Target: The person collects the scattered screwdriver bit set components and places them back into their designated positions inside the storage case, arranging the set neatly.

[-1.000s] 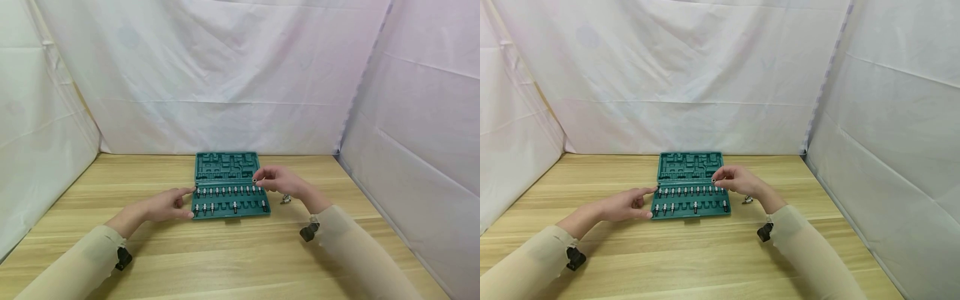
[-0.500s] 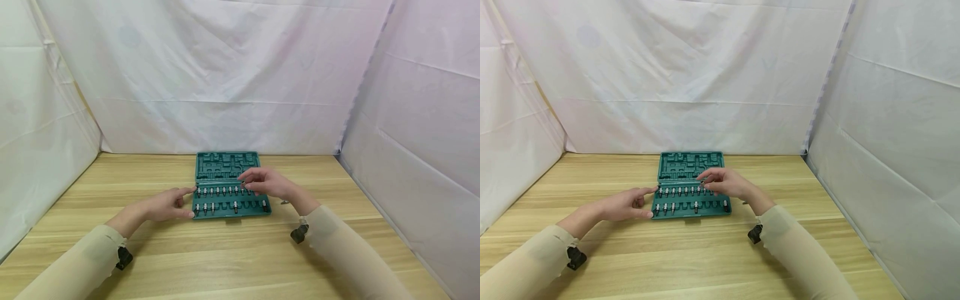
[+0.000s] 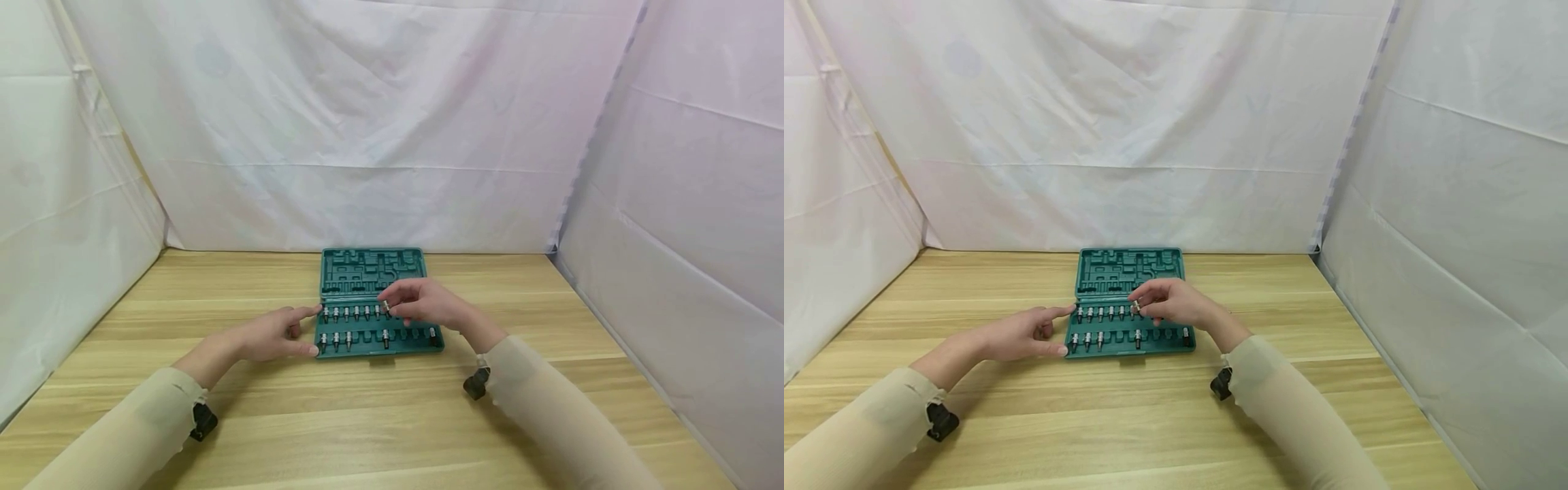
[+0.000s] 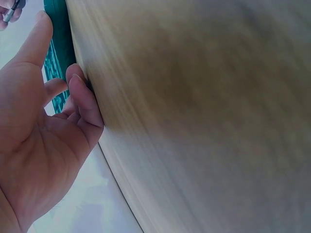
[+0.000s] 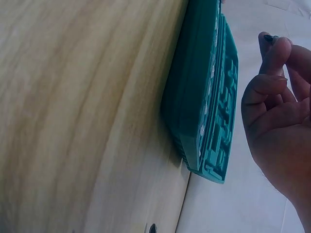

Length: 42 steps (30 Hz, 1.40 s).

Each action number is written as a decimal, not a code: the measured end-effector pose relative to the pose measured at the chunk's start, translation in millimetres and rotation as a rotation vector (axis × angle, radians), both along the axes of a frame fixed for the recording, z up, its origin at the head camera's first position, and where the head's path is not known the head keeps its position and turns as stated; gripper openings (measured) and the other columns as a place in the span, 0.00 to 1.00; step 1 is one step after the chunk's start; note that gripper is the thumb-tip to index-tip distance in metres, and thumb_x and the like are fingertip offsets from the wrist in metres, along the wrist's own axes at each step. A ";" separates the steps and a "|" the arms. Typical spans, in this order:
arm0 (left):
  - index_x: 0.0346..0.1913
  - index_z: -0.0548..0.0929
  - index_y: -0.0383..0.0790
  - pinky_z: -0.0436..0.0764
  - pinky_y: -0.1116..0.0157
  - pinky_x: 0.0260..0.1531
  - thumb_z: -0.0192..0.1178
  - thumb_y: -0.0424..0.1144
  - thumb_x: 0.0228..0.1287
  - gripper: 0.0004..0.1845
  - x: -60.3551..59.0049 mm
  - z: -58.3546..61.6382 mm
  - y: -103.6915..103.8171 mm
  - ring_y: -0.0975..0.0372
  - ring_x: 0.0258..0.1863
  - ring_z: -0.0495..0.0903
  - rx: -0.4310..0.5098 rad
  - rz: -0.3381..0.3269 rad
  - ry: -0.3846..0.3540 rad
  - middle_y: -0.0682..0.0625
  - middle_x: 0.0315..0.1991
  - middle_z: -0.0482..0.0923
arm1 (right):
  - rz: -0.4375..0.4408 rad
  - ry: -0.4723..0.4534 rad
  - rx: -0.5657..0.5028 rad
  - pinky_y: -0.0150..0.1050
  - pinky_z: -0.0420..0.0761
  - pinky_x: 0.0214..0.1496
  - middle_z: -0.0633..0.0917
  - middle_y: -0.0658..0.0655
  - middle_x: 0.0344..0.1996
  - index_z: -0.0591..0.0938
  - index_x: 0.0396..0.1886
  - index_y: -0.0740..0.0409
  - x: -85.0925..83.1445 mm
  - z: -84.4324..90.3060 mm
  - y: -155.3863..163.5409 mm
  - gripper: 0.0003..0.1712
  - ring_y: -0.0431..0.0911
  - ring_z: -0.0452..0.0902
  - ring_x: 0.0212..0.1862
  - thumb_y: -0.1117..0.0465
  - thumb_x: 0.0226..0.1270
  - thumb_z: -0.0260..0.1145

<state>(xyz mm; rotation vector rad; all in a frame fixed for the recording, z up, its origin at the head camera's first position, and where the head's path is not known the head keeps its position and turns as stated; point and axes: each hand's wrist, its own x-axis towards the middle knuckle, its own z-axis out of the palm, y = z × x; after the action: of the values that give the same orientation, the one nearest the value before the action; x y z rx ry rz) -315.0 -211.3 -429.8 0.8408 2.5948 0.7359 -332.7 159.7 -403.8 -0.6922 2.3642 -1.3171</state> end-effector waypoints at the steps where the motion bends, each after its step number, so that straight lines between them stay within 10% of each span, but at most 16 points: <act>1: 0.90 0.57 0.44 0.75 0.56 0.47 0.71 0.60 0.74 0.52 -0.2 -0.2 0.0 0.57 0.46 0.73 -0.002 0.001 -0.001 0.47 0.48 0.75 | 0.000 0.003 0.004 0.44 0.82 0.40 0.89 0.60 0.54 0.85 0.71 0.53 0.0 -0.4 -1.2 0.20 0.48 0.83 0.38 0.61 0.83 0.67; 11: 0.90 0.57 0.46 0.74 0.56 0.46 0.70 0.61 0.74 0.52 -0.5 -0.4 -0.2 0.57 0.45 0.73 -0.017 0.014 -0.008 0.47 0.47 0.75 | 0.022 0.048 0.031 0.42 0.87 0.45 0.91 0.54 0.51 0.87 0.64 0.59 -6.6 -10.1 -13.2 0.20 0.55 0.87 0.49 0.57 0.79 0.74; 42: 0.89 0.58 0.44 0.76 0.56 0.48 0.71 0.59 0.74 0.51 0.5 0.9 0.1 0.57 0.46 0.75 -0.015 0.019 -0.017 0.45 0.49 0.76 | 0.180 0.159 0.310 0.36 0.82 0.47 0.90 0.46 0.41 0.93 0.53 0.46 -14.8 -18.9 -53.0 0.09 0.39 0.83 0.41 0.59 0.79 0.74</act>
<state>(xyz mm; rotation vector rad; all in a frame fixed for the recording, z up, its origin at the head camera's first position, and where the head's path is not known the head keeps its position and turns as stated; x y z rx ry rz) -314.5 -211.2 -429.0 0.8035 2.5936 0.7243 -347.5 106.7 -422.7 -0.9142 2.4853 -0.8243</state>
